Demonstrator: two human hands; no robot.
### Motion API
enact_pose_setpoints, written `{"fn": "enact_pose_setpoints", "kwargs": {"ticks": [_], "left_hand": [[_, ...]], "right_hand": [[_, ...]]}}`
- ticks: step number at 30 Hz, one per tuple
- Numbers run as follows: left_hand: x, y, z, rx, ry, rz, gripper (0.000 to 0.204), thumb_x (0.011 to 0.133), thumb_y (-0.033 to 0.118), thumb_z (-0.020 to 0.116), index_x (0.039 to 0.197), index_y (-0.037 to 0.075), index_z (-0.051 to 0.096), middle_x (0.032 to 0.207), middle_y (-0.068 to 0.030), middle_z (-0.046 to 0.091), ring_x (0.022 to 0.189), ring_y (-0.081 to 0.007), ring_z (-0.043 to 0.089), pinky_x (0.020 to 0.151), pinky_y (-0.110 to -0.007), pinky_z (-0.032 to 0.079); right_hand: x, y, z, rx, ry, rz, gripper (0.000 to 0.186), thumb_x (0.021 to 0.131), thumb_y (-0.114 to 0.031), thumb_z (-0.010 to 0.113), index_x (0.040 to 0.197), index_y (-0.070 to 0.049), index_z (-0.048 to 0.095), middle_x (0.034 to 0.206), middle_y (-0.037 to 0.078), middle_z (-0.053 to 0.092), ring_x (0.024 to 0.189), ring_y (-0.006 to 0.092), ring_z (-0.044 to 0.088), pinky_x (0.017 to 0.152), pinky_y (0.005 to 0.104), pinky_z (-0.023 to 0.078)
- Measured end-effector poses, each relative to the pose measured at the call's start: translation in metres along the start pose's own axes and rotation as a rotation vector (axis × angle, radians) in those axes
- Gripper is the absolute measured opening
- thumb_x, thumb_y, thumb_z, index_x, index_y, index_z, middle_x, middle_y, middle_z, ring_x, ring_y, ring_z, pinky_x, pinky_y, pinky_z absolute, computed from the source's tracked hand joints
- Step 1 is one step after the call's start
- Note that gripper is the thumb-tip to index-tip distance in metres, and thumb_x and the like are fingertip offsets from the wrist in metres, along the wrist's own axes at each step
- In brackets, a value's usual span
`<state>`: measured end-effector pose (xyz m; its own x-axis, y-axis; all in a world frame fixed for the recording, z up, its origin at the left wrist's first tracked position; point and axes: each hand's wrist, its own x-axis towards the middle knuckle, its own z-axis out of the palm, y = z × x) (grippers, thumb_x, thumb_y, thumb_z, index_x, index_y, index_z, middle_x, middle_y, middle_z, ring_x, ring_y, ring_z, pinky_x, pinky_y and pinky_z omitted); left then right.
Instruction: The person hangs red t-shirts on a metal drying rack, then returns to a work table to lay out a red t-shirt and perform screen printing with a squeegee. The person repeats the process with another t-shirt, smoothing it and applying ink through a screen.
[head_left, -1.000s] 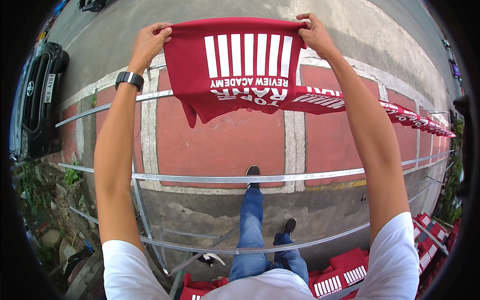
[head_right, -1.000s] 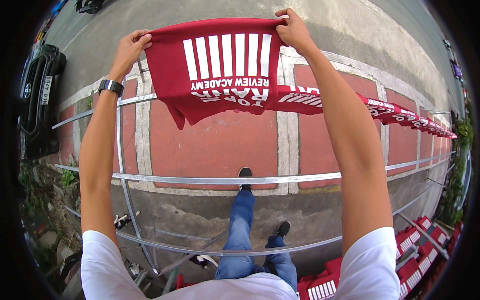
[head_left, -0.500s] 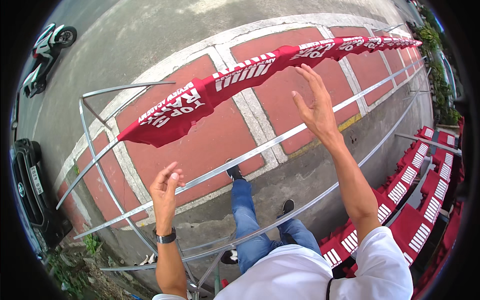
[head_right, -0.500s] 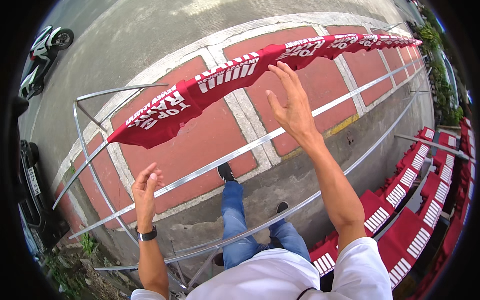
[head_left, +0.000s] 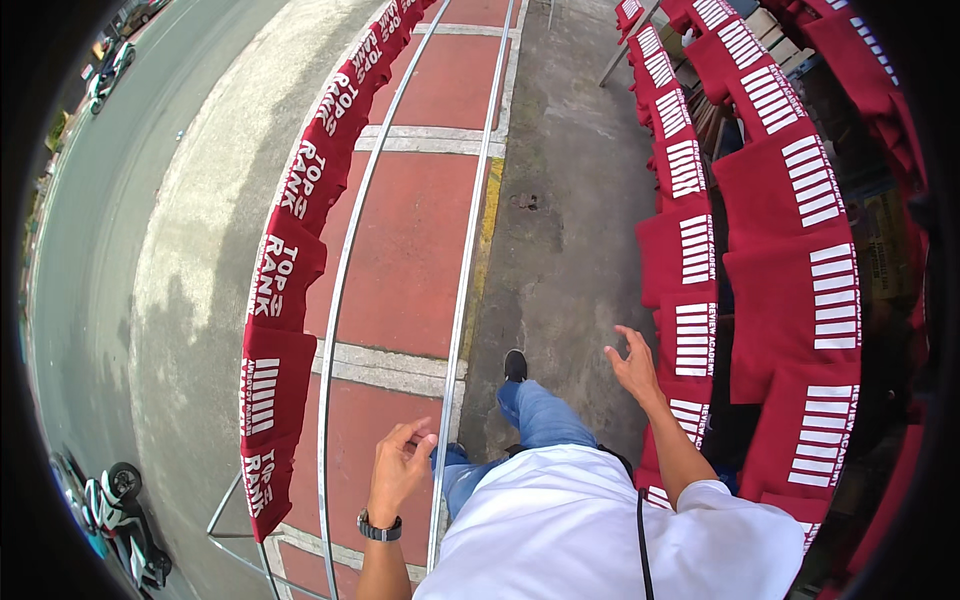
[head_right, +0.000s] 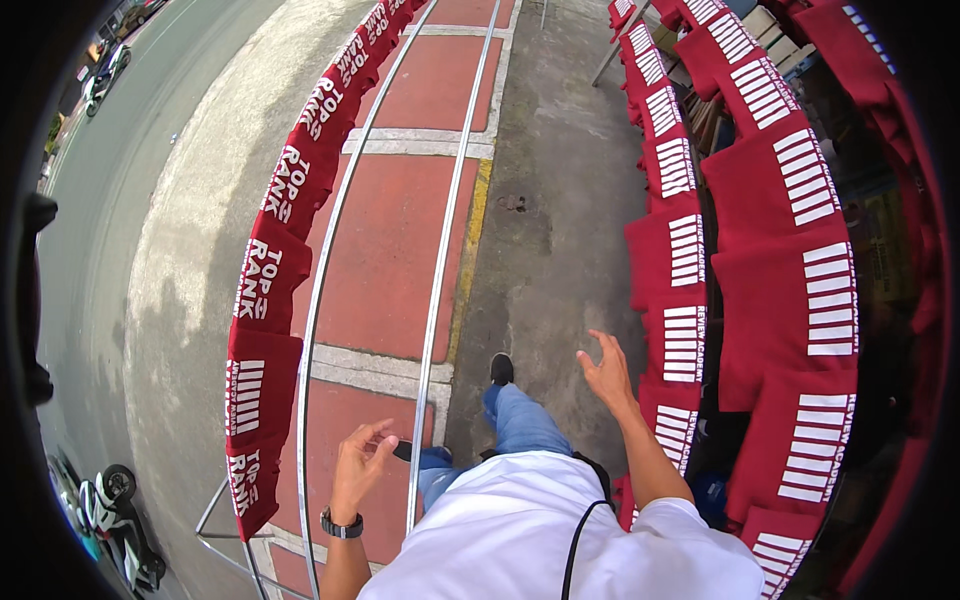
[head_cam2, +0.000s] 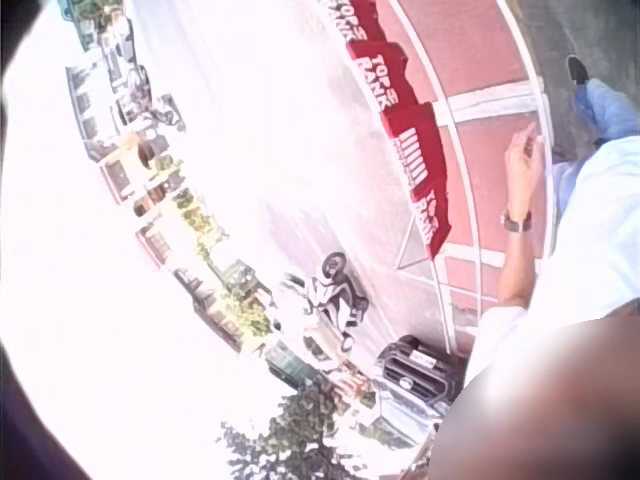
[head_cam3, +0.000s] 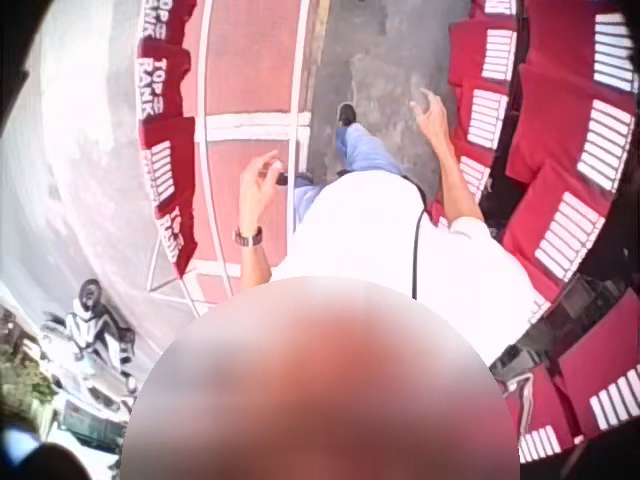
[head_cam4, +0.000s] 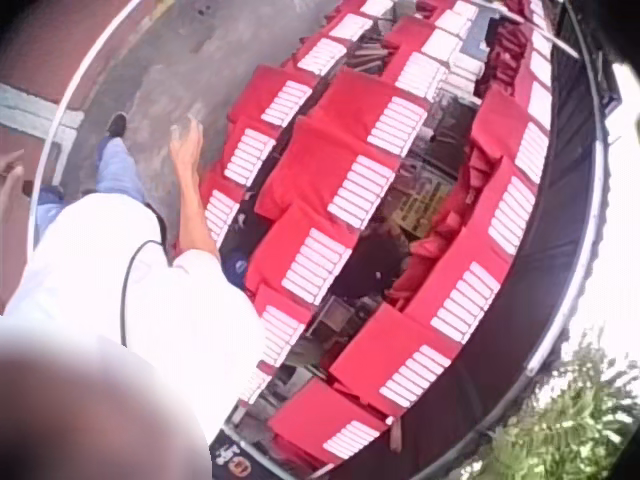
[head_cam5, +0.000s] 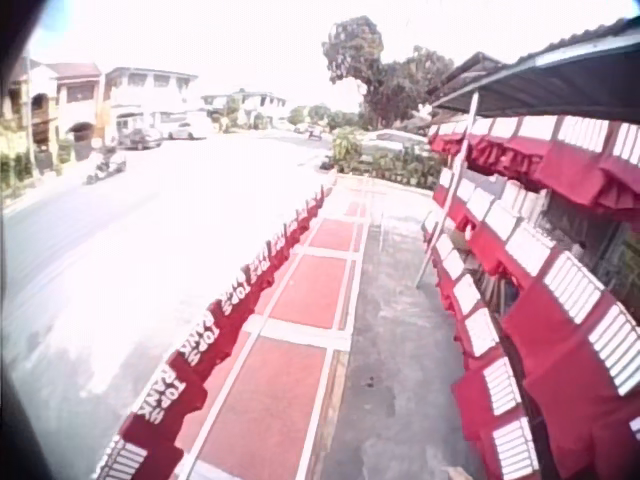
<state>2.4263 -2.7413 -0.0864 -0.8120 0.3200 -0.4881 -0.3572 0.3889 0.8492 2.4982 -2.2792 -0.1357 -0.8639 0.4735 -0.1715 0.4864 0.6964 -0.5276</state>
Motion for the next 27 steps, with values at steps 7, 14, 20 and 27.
{"fn": "enact_pose_setpoints", "kwargs": {"ticks": [7,14,20,27], "left_hand": [[0.138,0.178,0.112,0.016,0.132,0.078,0.036,0.099,0.019,0.073,0.129,-0.001,0.071,0.100,-0.0035,0.071,0.088,-0.0102,0.063,0.079,-0.027,0.051],[0.248,0.263,0.177,0.219,0.046,0.086,0.033,0.097,0.018,0.074,0.124,-0.001,0.073,0.100,-0.0117,0.075,0.084,-0.0171,0.068,0.069,-0.030,0.053],[0.424,0.321,0.185,0.307,0.026,0.140,0.032,0.096,0.017,0.074,0.122,-0.003,0.073,0.100,-0.0175,0.076,0.082,-0.0229,0.071,0.069,-0.033,0.054],[0.740,0.540,0.210,0.470,-0.188,0.473,0.031,0.099,0.016,0.070,0.123,-0.003,0.072,0.094,-0.0188,0.074,0.079,-0.0262,0.072,0.071,-0.035,0.057]], "right_hand": [[0.139,0.075,-0.110,0.212,-0.018,0.021,0.047,0.090,-0.017,0.076,0.134,-0.002,0.064,0.127,0.018,0.068,0.093,0.0270,0.066,0.083,0.0386,0.054],[0.315,0.077,-0.195,0.296,-0.104,0.024,0.044,0.093,-0.016,0.075,0.133,-0.002,0.064,0.129,0.019,0.069,0.120,0.0307,0.067,0.096,0.0411,0.056],[0.496,0.114,-0.194,0.235,-0.260,0.152,0.047,0.091,-0.020,0.078,0.133,-0.002,0.064,0.123,0.021,0.072,0.115,0.0312,0.070,0.094,0.0401,0.057],[0.588,0.237,-0.125,0.405,-0.122,0.832,0.043,0.089,-0.027,0.081,0.125,-0.006,0.069,0.106,0.012,0.075,0.095,0.0227,0.072,0.083,0.0369,0.057]]}}
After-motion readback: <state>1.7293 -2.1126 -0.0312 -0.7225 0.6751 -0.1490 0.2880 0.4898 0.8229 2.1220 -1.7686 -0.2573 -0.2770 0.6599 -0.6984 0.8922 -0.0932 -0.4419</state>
